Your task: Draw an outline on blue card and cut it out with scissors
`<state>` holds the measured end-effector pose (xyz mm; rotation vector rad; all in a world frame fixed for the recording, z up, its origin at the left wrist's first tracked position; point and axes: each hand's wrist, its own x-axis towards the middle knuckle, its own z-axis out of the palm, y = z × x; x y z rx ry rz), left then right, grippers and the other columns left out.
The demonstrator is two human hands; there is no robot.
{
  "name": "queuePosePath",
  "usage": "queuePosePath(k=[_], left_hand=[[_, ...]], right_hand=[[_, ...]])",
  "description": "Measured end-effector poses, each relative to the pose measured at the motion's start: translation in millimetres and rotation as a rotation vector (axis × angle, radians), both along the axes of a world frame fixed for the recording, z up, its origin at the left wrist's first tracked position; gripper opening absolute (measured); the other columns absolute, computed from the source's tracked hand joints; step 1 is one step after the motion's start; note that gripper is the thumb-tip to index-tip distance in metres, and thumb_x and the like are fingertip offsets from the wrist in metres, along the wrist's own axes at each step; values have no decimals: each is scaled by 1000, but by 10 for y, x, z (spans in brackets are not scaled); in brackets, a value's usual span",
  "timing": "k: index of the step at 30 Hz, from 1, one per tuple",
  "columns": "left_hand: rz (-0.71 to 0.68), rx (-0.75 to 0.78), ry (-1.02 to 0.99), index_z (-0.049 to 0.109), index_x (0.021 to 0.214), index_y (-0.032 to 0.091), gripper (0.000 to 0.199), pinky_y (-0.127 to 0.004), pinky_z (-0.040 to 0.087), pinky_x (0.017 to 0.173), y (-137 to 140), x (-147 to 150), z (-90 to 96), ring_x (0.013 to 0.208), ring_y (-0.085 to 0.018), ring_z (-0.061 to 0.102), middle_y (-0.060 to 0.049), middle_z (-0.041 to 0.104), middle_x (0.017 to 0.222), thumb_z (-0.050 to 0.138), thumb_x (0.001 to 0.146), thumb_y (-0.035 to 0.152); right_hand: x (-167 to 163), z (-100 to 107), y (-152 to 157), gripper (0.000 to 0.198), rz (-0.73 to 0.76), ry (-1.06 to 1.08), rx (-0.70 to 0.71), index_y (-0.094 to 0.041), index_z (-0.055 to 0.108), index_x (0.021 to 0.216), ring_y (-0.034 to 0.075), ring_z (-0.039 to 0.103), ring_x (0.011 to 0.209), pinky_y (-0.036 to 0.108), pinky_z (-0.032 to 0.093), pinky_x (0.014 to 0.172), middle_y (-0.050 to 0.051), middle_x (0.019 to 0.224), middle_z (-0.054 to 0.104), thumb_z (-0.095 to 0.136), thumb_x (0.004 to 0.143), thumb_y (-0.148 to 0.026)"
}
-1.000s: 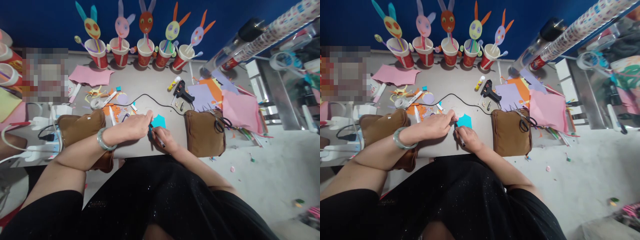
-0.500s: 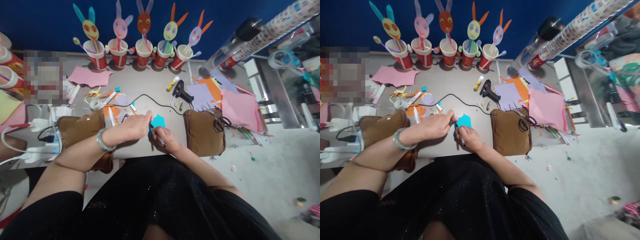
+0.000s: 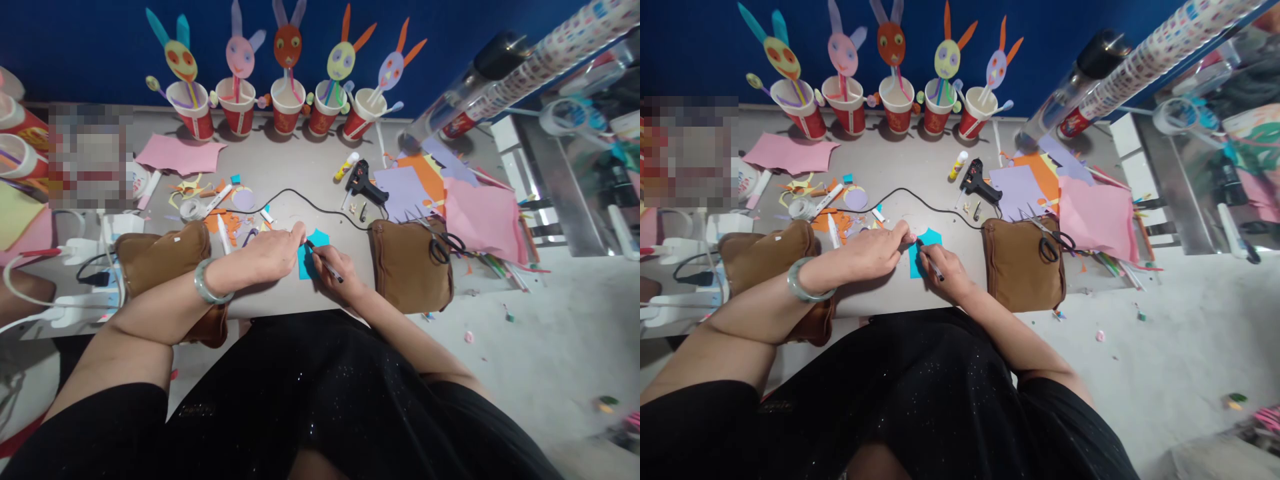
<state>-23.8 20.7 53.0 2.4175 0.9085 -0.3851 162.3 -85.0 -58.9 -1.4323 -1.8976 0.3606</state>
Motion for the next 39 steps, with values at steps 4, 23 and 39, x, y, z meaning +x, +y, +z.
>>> queuePosePath(k=[4, 23, 39], left_hand=[[2, -8, -25, 45, 126, 13, 32, -38, 51, 78, -6, 6, -8, 92, -27, 70, -16, 73, 105, 34, 96, 17], [281, 72, -462, 54, 112, 15, 31, -32, 48, 75, 115, 17, -216, 81, -18, 65, -7, 70, 95, 40, 86, 7], [-520, 340, -209, 63, 114, 9, 32, -31, 47, 54, -242, 43, -470, 69, -18, 68, -20, 66, 124, 39, 94, 5]], right_hand=[[-5, 4, -37, 11, 0, -27, -2, -22, 58, 102, 16, 65, 67, 30, 53, 61, 7, 85, 71, 48, 101, -26], [-5, 132, 121, 24, -212, 156, 12, -24, 60, 121, 16, 66, 69, 33, 57, 63, 6, 96, 73, 44, 104, -29], [584, 233, 706, 34, -496, -454, -198, -21, 64, 104, 30, 61, 88, 39, 47, 75, 10, 93, 67, 67, 83, -48]])
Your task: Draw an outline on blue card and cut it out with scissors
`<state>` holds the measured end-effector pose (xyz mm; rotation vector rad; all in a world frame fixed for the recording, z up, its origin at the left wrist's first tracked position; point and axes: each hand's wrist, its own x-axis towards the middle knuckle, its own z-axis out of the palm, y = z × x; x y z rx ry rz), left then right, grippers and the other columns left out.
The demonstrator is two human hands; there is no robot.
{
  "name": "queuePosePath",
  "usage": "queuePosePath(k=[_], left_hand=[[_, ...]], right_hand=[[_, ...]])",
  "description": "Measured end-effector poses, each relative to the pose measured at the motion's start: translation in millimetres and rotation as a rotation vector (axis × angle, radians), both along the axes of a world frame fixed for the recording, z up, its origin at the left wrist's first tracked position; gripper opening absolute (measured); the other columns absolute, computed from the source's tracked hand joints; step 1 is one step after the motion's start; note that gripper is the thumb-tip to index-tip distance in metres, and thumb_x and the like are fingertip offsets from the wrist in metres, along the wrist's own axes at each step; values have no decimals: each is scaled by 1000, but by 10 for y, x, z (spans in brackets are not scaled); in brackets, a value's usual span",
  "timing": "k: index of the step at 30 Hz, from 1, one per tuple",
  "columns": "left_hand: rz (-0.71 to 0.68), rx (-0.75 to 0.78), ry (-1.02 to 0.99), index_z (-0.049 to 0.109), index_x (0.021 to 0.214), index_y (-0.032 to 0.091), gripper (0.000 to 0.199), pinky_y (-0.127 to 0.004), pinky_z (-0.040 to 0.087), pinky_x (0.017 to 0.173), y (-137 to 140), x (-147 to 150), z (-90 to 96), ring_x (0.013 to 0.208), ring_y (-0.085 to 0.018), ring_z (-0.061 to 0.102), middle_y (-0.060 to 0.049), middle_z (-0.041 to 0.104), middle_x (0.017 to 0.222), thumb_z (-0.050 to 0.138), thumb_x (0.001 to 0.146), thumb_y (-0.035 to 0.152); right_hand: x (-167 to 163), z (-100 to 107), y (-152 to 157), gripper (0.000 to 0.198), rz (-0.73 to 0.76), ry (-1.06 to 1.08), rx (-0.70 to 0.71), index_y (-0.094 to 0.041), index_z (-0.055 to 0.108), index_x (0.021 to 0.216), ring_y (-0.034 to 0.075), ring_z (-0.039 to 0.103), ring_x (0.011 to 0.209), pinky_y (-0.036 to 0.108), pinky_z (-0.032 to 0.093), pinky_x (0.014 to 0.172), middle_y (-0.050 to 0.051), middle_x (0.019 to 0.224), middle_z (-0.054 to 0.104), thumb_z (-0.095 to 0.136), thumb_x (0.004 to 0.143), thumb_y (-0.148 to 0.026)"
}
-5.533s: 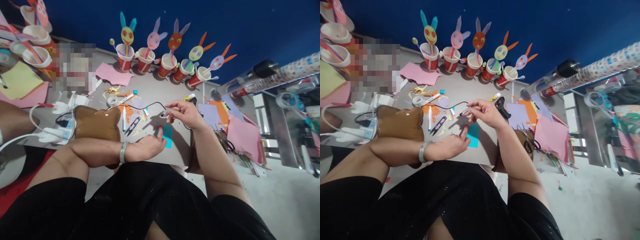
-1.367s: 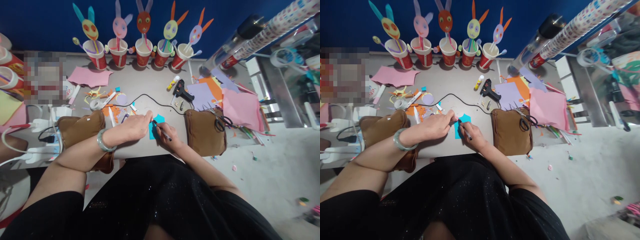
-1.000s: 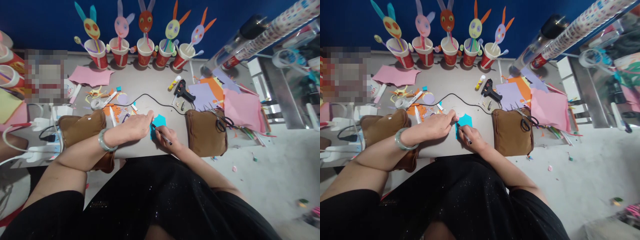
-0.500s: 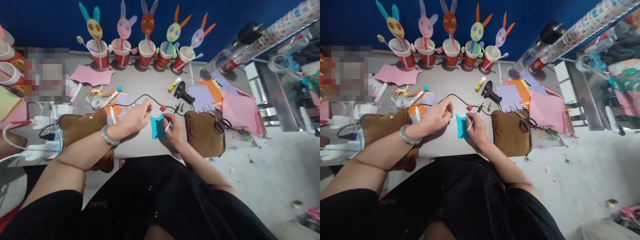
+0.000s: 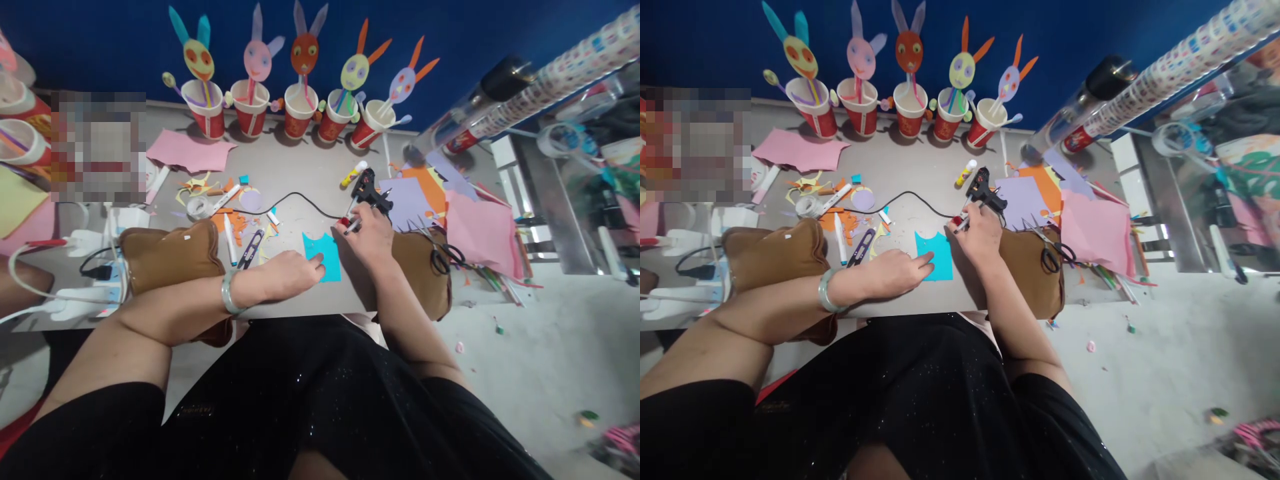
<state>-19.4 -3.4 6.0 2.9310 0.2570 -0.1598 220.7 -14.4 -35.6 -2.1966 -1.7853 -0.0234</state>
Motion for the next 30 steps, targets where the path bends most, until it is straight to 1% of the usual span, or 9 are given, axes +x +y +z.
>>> queuePosePath(k=[5, 10, 13, 18, 20, 22, 24, 26, 30], left_hand=[[42, 29, 54, 60, 124, 4, 38, -31, 50, 56, -90, 13, -48, 71, -19, 70, -29, 61, 131, 37, 93, 3], [32, 6, 147, 59, 121, 0, 39, -32, 51, 57, -62, 21, -33, 75, -22, 71, -29, 64, 126, 33, 93, 2], [46, -35, 145, 58, 123, 1, 39, -31, 53, 61, -47, 16, -8, 75, -20, 72, -26, 68, 117, 35, 91, -1], [74, -46, 133, 59, 123, 2, 42, -31, 52, 62, -48, 15, -8, 77, -21, 73, -25, 69, 115, 34, 89, -3], [72, -34, 114, 58, 125, 0, 45, -32, 50, 59, -53, 19, -33, 77, -23, 72, -25, 69, 114, 32, 89, -3], [80, -29, 101, 55, 131, -2, 49, -33, 47, 57, -58, 23, -73, 74, -23, 72, -24, 71, 107, 31, 88, -4], [83, -26, 91, 52, 133, -4, 50, -33, 45, 55, -63, 25, -120, 70, -23, 71, -23, 71, 99, 29, 88, -4], [77, -23, 71, 55, 130, -4, 49, -32, 45, 54, -66, 23, -167, 70, -23, 70, -22, 71, 98, 29, 88, -4], [87, -23, 40, 57, 125, -1, 45, -32, 44, 56, -73, 12, -231, 71, -23, 70, -21, 71, 95, 31, 89, -2]], right_hand=[[-45, -17, -6, 18, 46, 81, -53, -21, 65, 91, 28, 62, 83, 40, 47, 76, 10, 89, 67, 63, 87, -38], [-158, 94, -146, 22, 120, 448, 92, -21, 62, 103, 23, 67, 82, 37, 53, 77, 8, 97, 74, 64, 90, -39], [-229, 166, -227, 25, 239, 609, 55, -21, 65, 105, 20, 70, 82, 34, 55, 74, 7, 99, 75, 67, 90, -41], [-267, 181, -260, 29, 419, 567, -55, -22, 67, 116, 22, 70, 87, 37, 56, 79, 8, 105, 75, 57, 97, -41], [-264, 160, -261, 33, 445, 535, -72, -23, 64, 123, 24, 70, 93, 40, 56, 83, 10, 111, 74, 54, 98, -42], [-259, 136, -262, 40, 414, 529, -85, -22, 60, 128, 25, 70, 89, 40, 56, 79, 11, 110, 74, 59, 94, -45], [-256, 118, -263, 43, 354, 534, -90, -22, 61, 123, 22, 67, 77, 38, 55, 72, 9, 100, 74, 67, 89, -47], [-256, 112, -261, 34, 328, 512, -79, -22, 64, 111, 20, 64, 71, 36, 53, 69, 6, 90, 73, 69, 88, -46], [-272, 118, -258, 24, 416, 448, -41, -22, 68, 104, 22, 65, 80, 37, 53, 74, 7, 90, 72, 59, 94, -43]])
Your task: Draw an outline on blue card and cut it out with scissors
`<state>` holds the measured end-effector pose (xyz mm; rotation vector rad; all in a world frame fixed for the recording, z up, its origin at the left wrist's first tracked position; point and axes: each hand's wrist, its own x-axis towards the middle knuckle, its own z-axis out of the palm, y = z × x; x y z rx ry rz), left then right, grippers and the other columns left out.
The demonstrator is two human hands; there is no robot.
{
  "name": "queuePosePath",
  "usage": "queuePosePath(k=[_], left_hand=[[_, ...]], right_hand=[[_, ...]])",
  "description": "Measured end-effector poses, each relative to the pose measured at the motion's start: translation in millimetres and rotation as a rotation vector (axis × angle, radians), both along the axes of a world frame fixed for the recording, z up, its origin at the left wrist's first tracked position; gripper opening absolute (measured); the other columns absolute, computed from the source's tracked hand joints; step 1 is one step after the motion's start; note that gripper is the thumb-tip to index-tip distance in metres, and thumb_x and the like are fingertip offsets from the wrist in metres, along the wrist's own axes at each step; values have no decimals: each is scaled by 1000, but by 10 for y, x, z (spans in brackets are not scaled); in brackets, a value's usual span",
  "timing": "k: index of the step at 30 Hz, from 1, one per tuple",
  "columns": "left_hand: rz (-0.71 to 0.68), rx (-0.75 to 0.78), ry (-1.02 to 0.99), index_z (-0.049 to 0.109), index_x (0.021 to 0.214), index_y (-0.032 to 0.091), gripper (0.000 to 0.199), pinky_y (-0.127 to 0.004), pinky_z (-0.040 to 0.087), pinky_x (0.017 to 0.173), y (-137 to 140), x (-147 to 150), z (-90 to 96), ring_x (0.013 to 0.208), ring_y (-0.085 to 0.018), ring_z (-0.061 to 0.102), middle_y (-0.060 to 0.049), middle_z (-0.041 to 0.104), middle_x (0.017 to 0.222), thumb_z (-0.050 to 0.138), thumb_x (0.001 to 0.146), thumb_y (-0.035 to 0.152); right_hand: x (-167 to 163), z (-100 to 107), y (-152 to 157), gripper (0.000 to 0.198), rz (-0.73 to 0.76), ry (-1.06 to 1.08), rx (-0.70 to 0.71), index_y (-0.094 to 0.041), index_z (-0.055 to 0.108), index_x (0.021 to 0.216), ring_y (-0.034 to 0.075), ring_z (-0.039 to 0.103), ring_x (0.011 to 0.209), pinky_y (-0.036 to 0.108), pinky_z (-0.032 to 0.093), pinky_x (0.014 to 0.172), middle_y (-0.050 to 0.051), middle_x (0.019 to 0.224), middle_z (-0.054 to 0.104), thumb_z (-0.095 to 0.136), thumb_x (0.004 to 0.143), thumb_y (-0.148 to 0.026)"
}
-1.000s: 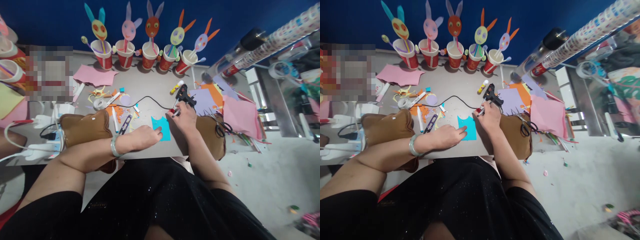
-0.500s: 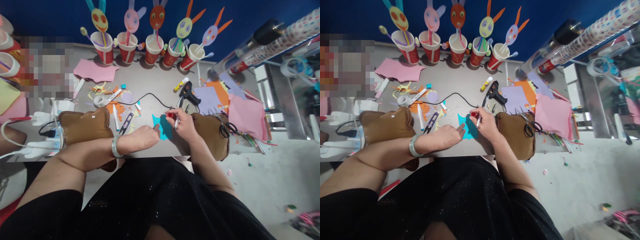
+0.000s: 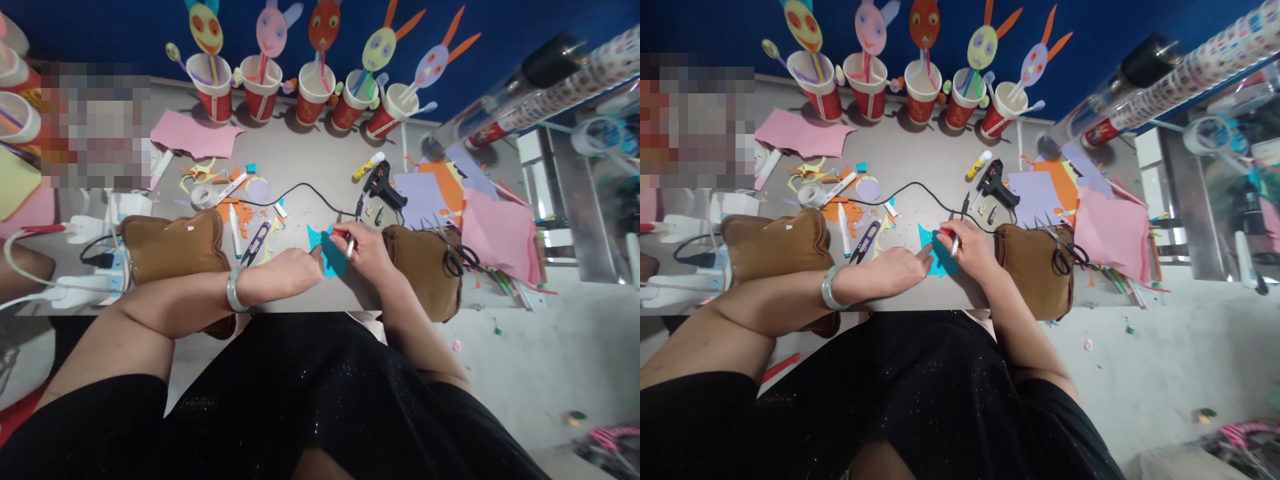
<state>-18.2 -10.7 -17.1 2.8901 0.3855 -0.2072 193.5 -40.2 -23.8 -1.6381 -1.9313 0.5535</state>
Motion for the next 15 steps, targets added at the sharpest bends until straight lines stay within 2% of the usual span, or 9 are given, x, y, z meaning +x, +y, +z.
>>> queuePosePath(k=[3, 8, 11, 15], left_hand=[[21, -19, 0, 54, 129, 0, 46, -32, 45, 57, -3, -3, -6, 70, -22, 69, -20, 71, 94, 32, 89, -2], [12, -15, 20, 56, 126, 4, 48, -33, 46, 57, 3, 1, 38, 72, -21, 69, -24, 67, 117, 29, 88, -4], [9, -25, 32, 58, 123, 5, 46, -32, 46, 59, 7, -1, 67, 74, -21, 69, -24, 66, 118, 28, 88, -3], [31, -66, 37, 57, 122, 7, 46, -32, 47, 61, 11, -10, 101, 77, -21, 68, -23, 66, 119, 27, 89, -2]], right_hand=[[-24, -15, -1, 24, 31, -13, -18, -22, 66, 106, 22, 65, 80, 36, 52, 73, 8, 93, 73, 58, 94, -41], [-53, -100, 27, 19, -23, -15, -72, -22, 65, 92, 18, 59, 65, 32, 47, 63, 3, 78, 68, 66, 89, -41], [-54, -152, 56, 18, 2, -23, -44, -22, 66, 89, 19, 59, 69, 33, 47, 65, 3, 76, 66, 65, 89, -40], [-46, -179, 73, 19, 35, -31, -28, -23, 68, 95, 21, 60, 74, 35, 48, 69, 5, 80, 67, 63, 91, -41]])
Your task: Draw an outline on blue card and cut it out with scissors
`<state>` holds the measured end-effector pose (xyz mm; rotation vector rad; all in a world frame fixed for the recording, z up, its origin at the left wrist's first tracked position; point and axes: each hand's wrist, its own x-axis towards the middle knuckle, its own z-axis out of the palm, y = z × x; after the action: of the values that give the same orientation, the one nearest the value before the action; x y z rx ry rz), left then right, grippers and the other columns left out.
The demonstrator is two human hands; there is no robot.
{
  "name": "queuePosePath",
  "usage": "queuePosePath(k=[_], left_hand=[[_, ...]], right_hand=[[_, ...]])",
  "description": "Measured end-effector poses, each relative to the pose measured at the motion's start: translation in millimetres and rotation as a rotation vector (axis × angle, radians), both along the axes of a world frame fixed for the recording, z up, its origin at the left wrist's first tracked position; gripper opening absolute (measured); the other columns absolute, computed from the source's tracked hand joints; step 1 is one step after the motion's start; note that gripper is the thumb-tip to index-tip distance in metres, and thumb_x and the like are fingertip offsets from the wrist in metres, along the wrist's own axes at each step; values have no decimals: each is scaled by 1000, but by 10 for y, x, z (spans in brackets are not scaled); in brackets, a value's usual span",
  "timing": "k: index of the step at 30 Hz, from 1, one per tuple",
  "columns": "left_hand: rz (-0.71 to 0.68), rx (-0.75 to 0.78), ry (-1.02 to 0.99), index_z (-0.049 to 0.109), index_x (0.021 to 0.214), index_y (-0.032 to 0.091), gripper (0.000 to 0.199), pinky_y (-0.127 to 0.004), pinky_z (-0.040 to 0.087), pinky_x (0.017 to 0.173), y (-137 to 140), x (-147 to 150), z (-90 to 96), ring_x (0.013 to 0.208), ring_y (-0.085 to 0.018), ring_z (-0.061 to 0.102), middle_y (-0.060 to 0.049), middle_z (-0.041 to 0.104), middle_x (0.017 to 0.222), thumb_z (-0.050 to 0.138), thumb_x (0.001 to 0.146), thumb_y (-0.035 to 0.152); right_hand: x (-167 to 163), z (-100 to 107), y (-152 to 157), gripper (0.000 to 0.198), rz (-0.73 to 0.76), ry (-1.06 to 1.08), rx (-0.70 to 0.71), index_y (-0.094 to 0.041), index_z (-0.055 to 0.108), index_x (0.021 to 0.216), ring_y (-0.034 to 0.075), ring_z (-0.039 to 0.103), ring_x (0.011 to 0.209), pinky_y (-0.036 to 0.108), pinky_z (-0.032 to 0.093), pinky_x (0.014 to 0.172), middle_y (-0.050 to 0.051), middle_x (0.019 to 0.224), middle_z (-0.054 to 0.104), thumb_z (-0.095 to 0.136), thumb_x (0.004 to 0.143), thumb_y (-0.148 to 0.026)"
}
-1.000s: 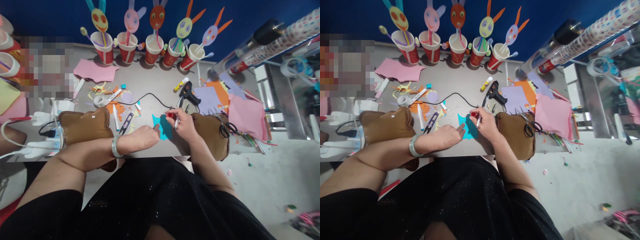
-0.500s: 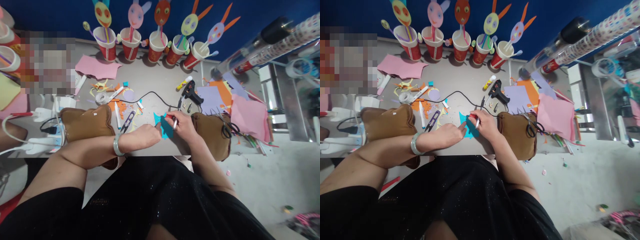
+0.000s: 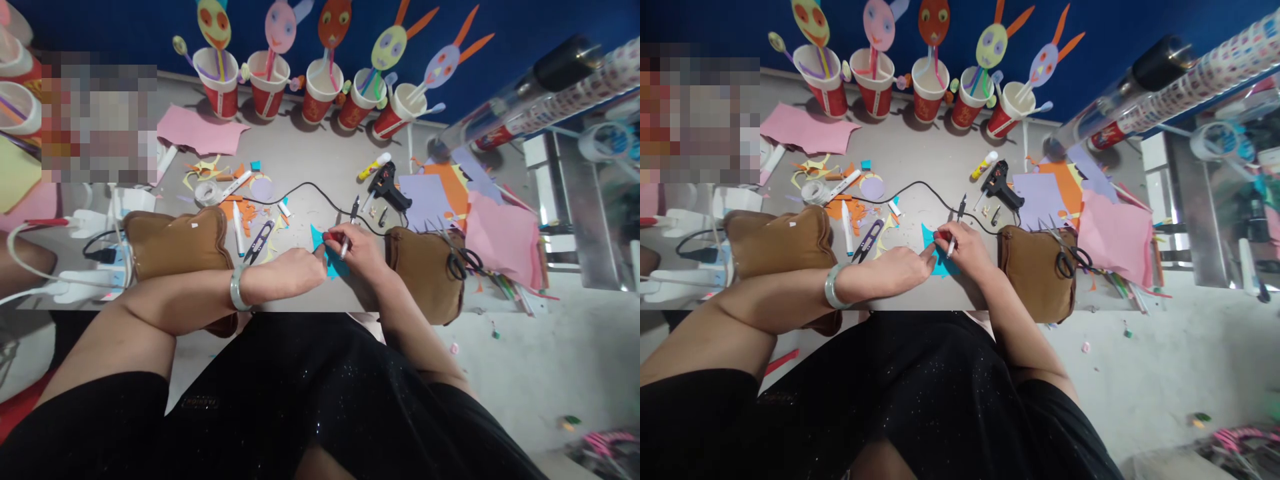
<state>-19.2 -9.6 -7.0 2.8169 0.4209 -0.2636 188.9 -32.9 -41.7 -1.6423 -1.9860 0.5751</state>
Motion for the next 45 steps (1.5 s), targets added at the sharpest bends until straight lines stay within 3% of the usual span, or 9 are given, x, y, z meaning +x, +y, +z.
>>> queuePosePath(k=[14, 37, 45], left_hand=[[-24, 40, 2, 55, 127, 4, 49, -33, 45, 55, -7, 4, 10, 77, -23, 70, -26, 63, 124, 27, 87, -4], [5, -27, 70, 57, 129, 6, 53, -32, 49, 61, 7, 13, 118, 79, -22, 70, -23, 64, 123, 30, 85, -6], [11, 20, 25, 54, 133, 4, 52, -32, 50, 60, -4, 5, 104, 78, -21, 71, -24, 63, 125, 32, 87, -6]], right_hand=[[-18, 30, -3, 16, 57, -18, -4, -23, 67, 96, 21, 60, 77, 35, 50, 73, 5, 82, 69, 60, 93, -37], [-11, 45, 9, 11, 42, 66, -45, -23, 70, 92, 19, 61, 72, 35, 51, 70, 4, 79, 69, 66, 89, -33], [-12, 6, 40, 12, 75, 88, -13, -22, 72, 94, 19, 63, 71, 34, 51, 68, 5, 79, 71, 65, 90, -31]])
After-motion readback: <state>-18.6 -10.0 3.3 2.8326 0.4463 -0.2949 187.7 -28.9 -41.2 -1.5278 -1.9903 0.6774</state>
